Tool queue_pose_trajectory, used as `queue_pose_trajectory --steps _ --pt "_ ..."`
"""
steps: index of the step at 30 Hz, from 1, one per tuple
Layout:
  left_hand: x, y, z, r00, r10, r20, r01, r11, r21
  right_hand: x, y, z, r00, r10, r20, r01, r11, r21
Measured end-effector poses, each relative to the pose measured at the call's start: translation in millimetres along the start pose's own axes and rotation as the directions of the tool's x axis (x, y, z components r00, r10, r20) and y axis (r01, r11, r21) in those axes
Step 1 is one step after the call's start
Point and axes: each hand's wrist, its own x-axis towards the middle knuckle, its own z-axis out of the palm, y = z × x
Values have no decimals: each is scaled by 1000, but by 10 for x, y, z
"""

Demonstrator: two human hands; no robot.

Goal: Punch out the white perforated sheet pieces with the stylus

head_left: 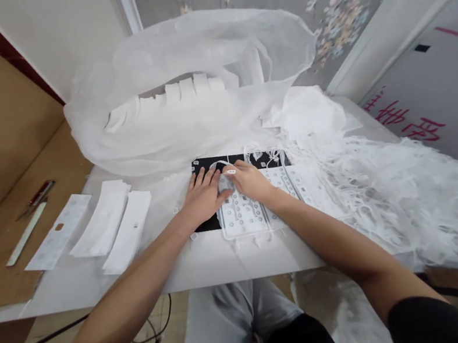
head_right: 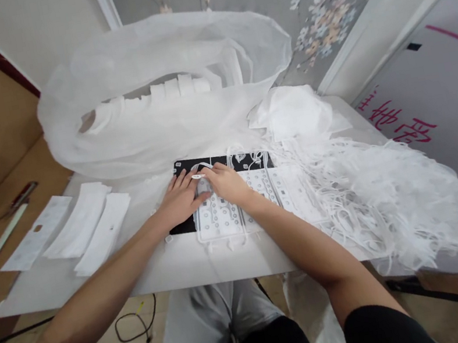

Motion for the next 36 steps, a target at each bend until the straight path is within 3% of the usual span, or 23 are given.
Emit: queue_pose_trajectory --steps 20,36 --pt "15 -22 -15 999 40 -19 -42 993 -107 -2 -9 93 983 124 -137 -126 992 -7" --pt "40 -23 -31 999 30 9 -29 996 -87 -2 -18 32 990 66 -121 -67 998 -11"
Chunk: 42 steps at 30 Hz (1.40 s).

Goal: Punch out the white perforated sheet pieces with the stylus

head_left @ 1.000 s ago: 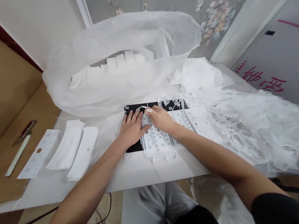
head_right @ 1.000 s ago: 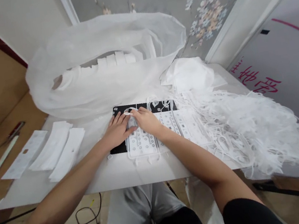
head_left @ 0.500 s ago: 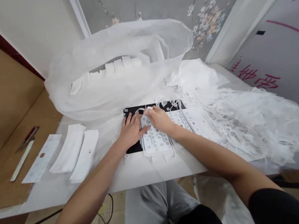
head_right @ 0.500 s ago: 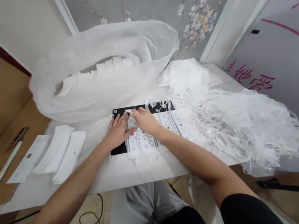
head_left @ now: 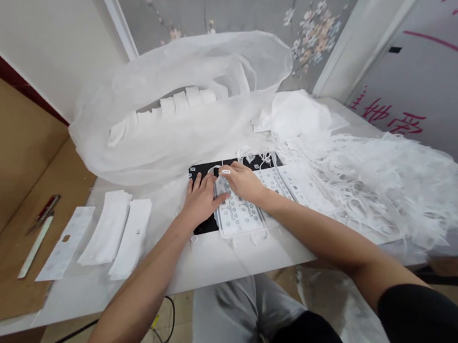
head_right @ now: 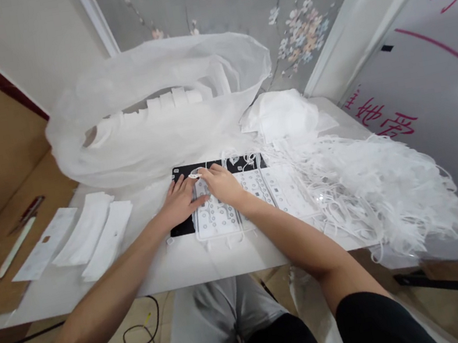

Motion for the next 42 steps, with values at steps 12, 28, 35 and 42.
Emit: queue_pose_trajectory --steps 12,28,35,42 --pt "-40 50 -32 990 -12 -138 -14 983 -182 -32 147 -181 838 516 -178 -410 810 420" --pt "83 23 -5 972 -215 -97 -11 369 -929 -66 5 -274 800 599 20 -325 405 855" --pt "85 42 -12 964 -251 -92 -2 335 -942 -152 -106 -273 890 455 -26 -266 565 781" --pt "77 39 3 961 -269 -70 17 307 -951 -142 -55 -267 938 321 -131 -113 642 759"
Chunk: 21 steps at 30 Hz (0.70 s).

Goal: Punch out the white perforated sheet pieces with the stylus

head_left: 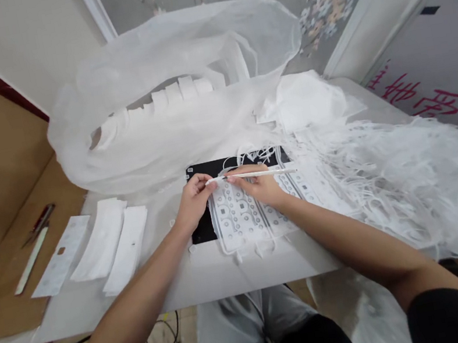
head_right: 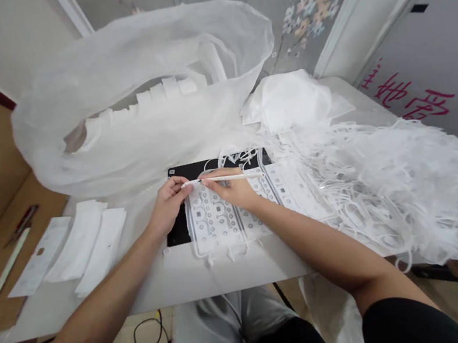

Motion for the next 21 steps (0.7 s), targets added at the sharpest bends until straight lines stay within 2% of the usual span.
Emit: queue_pose_trajectory --steps 13,21 --pt "-10 40 22 1000 2 8 -1 1000 -24 2 19 4 999 -28 40 28 999 -20" --pt "-14 64 34 1000 8 -6 -8 1000 -27 0 -21 11 990 -128 57 133 987 -94"
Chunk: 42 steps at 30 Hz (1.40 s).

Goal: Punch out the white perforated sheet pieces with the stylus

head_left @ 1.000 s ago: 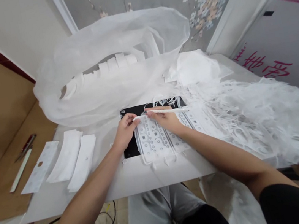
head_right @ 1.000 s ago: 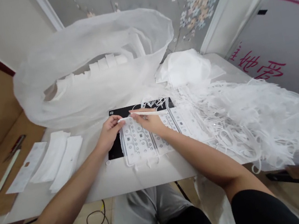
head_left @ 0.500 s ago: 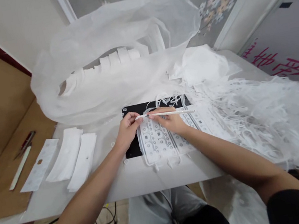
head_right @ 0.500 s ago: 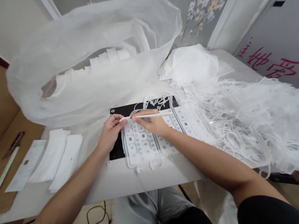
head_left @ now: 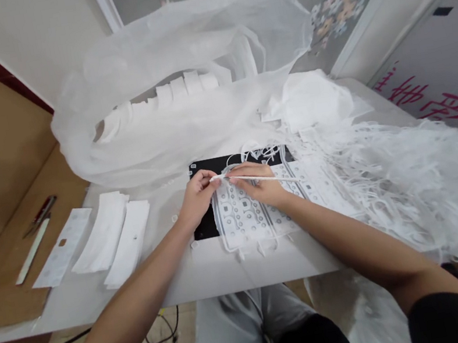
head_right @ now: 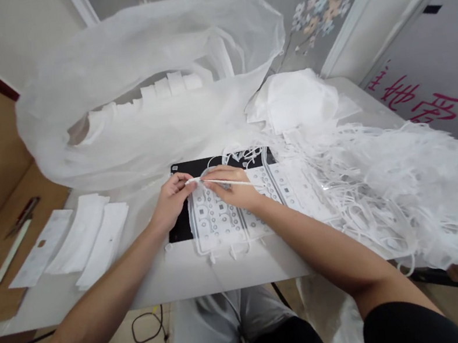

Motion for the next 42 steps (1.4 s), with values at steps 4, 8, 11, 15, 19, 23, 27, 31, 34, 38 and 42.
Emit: queue_pose_trajectory --steps 4,8,11,15,19,23,27,31,34,38,42 --pt "-8 16 5 1000 -2 1 2 1000 -1 5 -9 -7 1000 -8 -4 9 1000 30" --pt "-10 4 -3 1000 -6 7 6 1000 5 10 -3 -13 1000 9 -18 -8 999 54" --pt "-10 0 -6 1000 -8 7 8 1000 14 14 -11 -15 1000 6 -18 -5 998 69" --pt "-14 23 1 1000 -11 5 11 1000 21 17 -19 -15 1000 12 -12 -11 997 73" --pt "-20 35 3 1000 -17 6 17 999 27 16 -27 -14 999 33 -8 -32 998 62" --pt "-19 16 1 1000 -14 13 13 1000 19 15 -33 -18 999 34 -1 -34 998 50" --pt "-18 15 5 1000 -7 7 7 1000 18 12 -14 -21 999 -28 21 28 1000 -7" --pt "-18 14 2 1000 13 16 -14 1000 18 4 -2 -24 991 -104 82 110 990 -83" --pt "-15 3 -5 1000 18 22 -18 1000 10 1 -15 -27 993 -91 68 97 992 -84" --pt "-13 -4 -8 1000 14 25 -14 1000 11 5 -35 -26 997 -67 41 70 996 -59" --pt "-17 -10 -13 1000 22 21 -22 999 26 15 -19 -29 990 -114 78 122 987 -108"
